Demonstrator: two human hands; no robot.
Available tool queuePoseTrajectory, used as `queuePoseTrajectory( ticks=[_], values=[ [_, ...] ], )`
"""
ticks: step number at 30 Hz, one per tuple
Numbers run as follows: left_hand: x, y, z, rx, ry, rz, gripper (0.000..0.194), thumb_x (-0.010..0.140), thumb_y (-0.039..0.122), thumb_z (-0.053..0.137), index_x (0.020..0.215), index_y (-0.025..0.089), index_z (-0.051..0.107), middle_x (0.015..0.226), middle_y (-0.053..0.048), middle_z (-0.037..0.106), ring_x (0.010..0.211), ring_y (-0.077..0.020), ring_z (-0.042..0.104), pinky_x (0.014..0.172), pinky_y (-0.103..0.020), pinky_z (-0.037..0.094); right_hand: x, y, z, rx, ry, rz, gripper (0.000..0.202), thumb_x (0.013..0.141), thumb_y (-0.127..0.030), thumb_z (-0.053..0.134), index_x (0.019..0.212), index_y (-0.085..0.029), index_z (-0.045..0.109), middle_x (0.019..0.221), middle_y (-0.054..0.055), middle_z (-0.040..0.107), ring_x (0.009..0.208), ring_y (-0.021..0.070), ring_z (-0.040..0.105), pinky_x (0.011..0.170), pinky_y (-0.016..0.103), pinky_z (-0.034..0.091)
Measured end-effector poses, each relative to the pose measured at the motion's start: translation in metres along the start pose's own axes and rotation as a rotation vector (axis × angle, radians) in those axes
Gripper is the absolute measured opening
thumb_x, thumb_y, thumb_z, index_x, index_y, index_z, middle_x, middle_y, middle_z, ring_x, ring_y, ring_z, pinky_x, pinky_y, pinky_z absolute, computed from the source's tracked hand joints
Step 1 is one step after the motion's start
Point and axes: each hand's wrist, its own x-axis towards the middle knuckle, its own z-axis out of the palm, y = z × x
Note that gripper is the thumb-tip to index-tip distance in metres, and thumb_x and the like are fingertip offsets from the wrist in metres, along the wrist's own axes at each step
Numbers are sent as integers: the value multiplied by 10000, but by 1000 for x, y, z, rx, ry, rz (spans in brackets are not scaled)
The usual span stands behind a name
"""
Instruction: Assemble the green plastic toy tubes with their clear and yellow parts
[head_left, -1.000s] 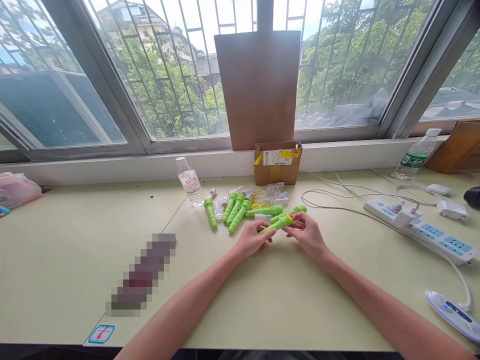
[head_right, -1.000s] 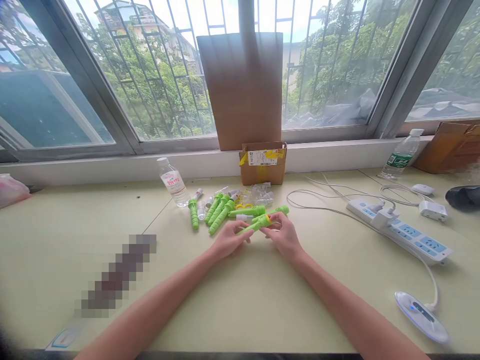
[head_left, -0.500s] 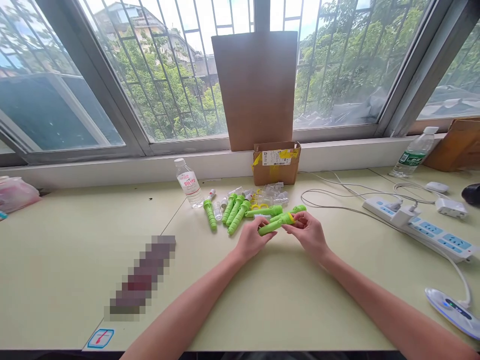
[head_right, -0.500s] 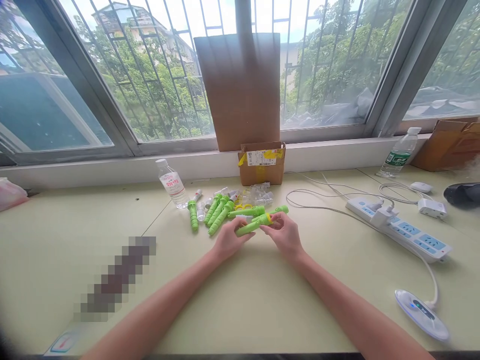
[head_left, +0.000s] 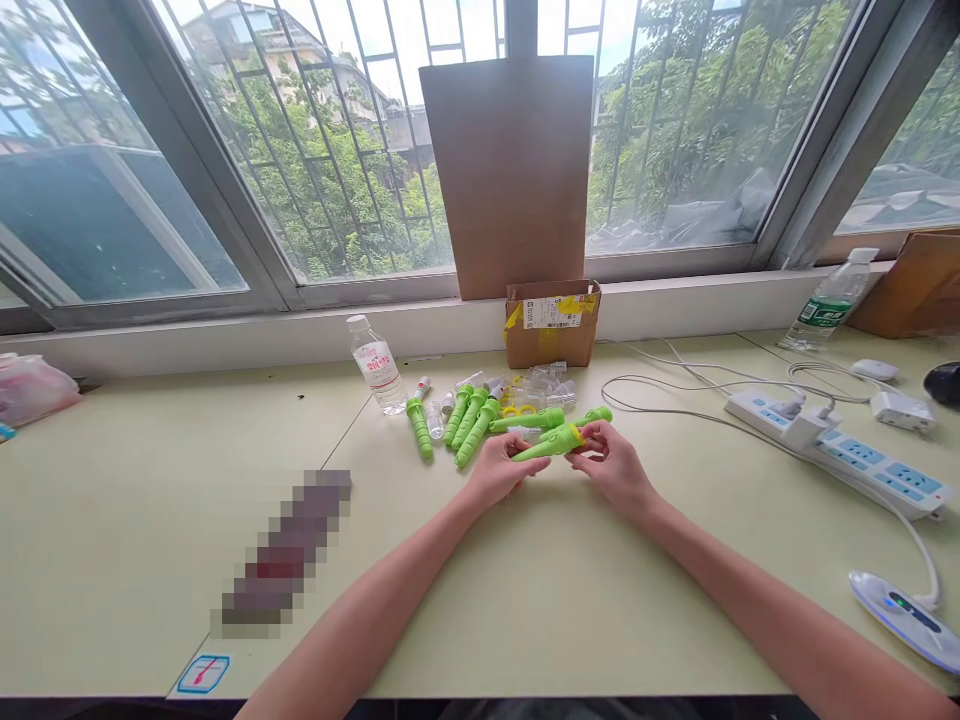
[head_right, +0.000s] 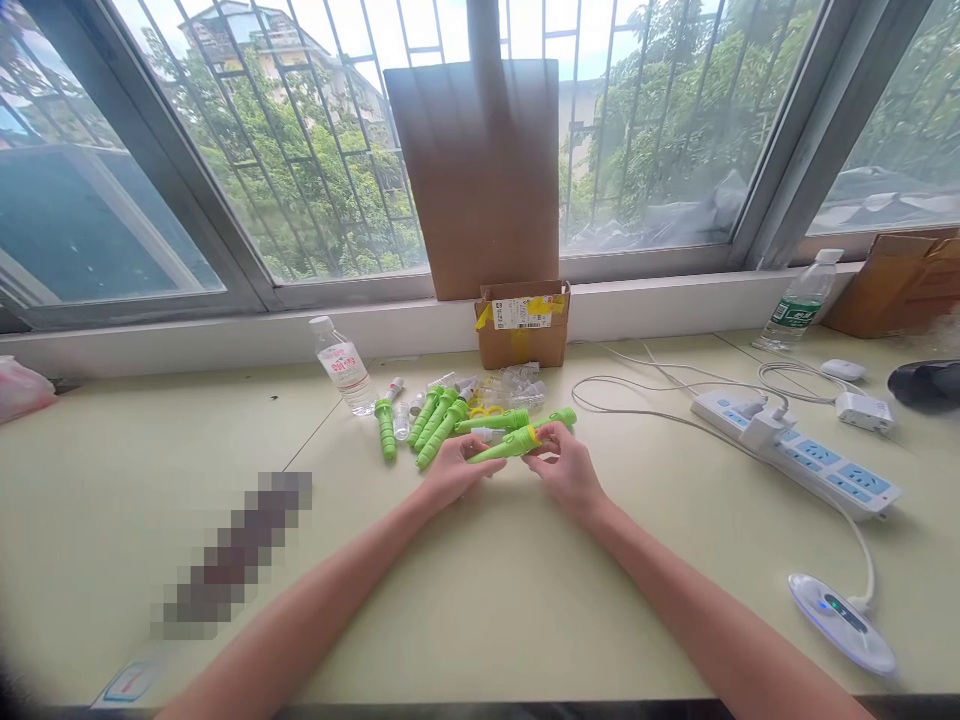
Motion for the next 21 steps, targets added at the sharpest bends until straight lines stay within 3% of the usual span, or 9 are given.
queuePoseTrajectory(
  ticks=[5,11,21],
  values=[
    [2,1,-5,-27,-51,-65,404,658,531,719,712,173,539,608,19,626,330,-41,397,302,-187,259,1,0,0,-11,19,8,390,681,-476,743,820,-221,483,879,29,636,779,219,672,601,338,586],
    [1,0,-5,-60,-98,-57,428,686,570,681,698,169,534,582,5,624,328,-50,415,308,-187,255,0,0,2,10,-1,27,428,679,-474,746,868,-234,446,985,55,631,849,241,670,520,305,585],
    [-1,7,0,-32,-49,-16,379,712,519,678,779,159,581,657,4,618,379,-54,466,334,-176,316,2,-1,3,111,58,-46,376,690,-397,763,830,-230,457,946,41,675,806,213,687,692,349,578]
  ],
)
